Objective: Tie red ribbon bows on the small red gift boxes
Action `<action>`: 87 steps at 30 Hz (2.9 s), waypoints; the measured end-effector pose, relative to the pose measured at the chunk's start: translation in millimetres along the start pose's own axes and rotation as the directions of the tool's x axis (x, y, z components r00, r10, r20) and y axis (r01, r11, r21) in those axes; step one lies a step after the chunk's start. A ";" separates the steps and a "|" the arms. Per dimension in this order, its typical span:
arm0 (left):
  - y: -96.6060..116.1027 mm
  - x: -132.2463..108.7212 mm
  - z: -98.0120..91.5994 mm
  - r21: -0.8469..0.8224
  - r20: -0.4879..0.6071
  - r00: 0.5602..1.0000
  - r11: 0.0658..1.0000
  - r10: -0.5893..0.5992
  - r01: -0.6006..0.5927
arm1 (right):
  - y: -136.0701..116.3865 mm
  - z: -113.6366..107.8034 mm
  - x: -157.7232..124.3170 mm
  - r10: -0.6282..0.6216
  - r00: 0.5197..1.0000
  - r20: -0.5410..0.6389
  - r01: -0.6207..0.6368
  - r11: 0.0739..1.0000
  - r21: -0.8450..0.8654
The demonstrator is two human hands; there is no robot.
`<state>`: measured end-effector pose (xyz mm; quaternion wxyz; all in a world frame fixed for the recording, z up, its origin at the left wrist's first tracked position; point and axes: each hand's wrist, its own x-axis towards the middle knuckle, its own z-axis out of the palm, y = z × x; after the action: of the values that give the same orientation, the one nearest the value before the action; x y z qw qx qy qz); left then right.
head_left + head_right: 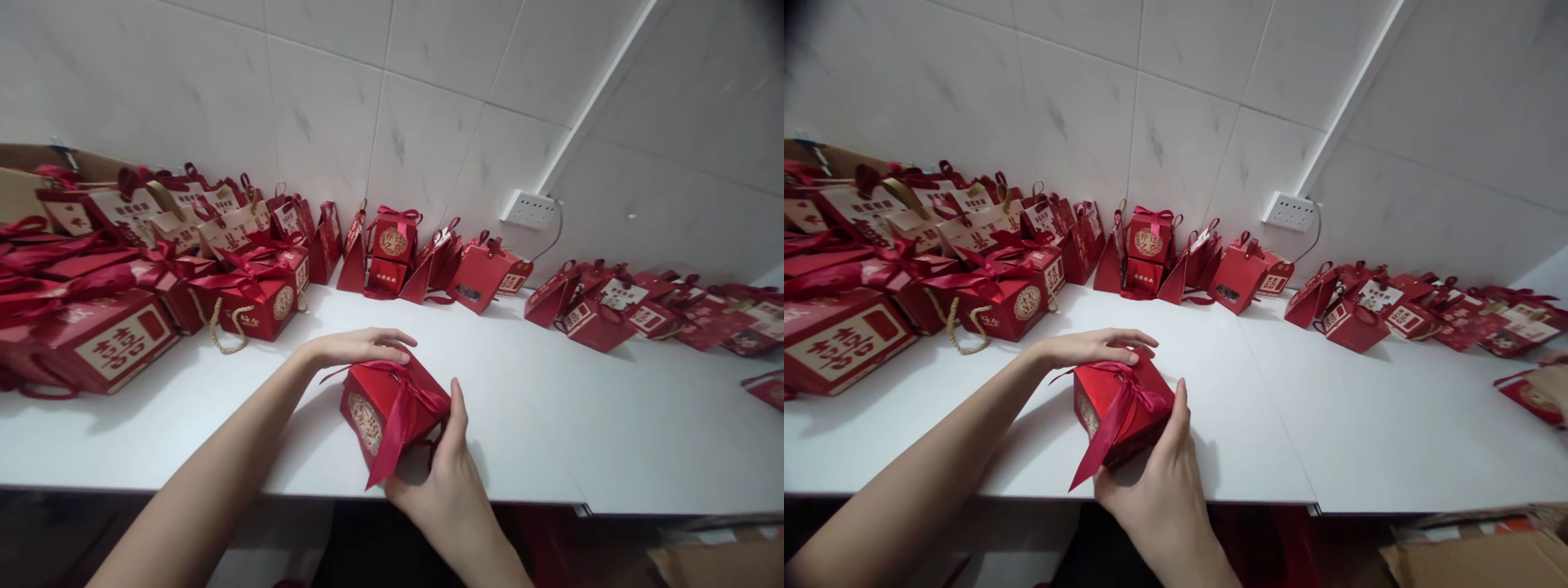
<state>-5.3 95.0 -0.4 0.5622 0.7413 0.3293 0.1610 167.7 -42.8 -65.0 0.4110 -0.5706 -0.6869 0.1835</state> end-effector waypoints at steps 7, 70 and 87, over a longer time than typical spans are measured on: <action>2.6 7.6 1.7 -0.003 -0.495 0.854 0.983 0.159 -0.184 | 19.5 -16.2 77.2 -0.099 0.994 0.049 0.097 0.995 0.036; 9.0 20.0 25.8 -0.206 -0.614 0.784 0.977 -0.085 -0.055 | 74.4 -25.0 162.1 -0.466 0.884 0.040 0.464 0.884 0.050; -13.0 11.3 14.3 0.090 -0.339 0.860 0.897 -0.382 0.434 | 95.3 -32.9 172.7 -0.399 0.916 -0.032 0.400 0.915 0.051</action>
<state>7.7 94.2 -18.6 0.4618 0.6629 0.5758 0.1258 251.6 138.4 -52.8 0.4629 -0.4082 -0.7792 0.1093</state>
